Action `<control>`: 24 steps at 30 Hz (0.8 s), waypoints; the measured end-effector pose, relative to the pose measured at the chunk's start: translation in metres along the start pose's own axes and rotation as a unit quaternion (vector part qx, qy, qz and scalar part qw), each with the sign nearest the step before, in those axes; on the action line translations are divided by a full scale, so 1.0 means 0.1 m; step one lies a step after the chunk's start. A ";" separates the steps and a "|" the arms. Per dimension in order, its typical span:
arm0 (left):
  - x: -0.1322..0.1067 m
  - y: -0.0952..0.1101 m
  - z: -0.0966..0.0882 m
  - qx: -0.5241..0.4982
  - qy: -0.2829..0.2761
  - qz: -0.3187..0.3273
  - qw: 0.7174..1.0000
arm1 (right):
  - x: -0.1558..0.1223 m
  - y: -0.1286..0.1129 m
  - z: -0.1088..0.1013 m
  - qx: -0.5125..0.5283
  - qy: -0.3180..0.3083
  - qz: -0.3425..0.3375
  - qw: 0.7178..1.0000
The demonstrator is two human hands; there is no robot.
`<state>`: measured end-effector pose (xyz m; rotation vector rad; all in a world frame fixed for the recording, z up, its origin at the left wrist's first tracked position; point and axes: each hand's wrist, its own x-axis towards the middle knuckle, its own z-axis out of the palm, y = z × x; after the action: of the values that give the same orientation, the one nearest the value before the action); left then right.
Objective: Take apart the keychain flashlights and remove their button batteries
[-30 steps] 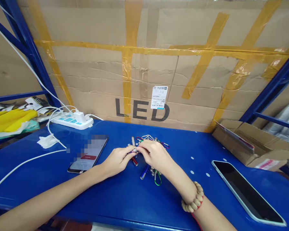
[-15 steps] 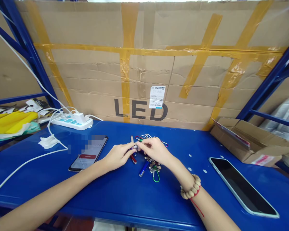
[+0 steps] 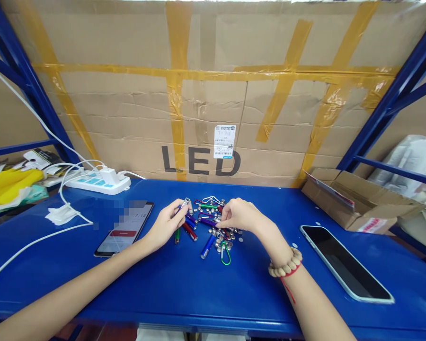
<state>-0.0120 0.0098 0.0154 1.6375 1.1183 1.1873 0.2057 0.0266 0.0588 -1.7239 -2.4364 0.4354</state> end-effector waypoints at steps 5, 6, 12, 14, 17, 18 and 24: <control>0.04 0.02 0.02 -0.112 -0.029 -0.063 0.991 | -0.03 0.03 -0.06 -0.074 0.058 0.067 0.993; 0.05 0.02 0.01 -0.124 -0.025 -0.074 0.989 | -0.02 0.04 -0.06 -0.088 0.071 0.078 0.991; 0.07 0.08 -0.02 -0.154 0.000 -0.109 0.982 | 0.05 0.10 0.05 -0.108 0.124 0.031 0.986; 0.07 0.11 -0.04 -0.156 0.006 -0.109 0.982 | 0.07 0.08 0.10 -0.106 0.133 -0.010 0.985; 0.07 0.14 -0.06 -0.158 0.012 -0.108 0.982 | 0.10 0.02 0.19 -0.101 0.133 -0.051 0.985; 0.07 0.15 -0.07 -0.158 0.014 -0.106 0.982 | 0.12 0.00 0.23 -0.100 0.133 -0.063 0.984; 0.07 0.17 -0.10 -0.159 0.017 -0.097 0.982 | 0.22 0.01 0.41 -0.099 0.148 -0.144 0.973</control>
<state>-0.0175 0.0129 0.0351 1.2421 1.0215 1.1996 0.1883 0.0405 0.0184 -1.3453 -2.5134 -0.0954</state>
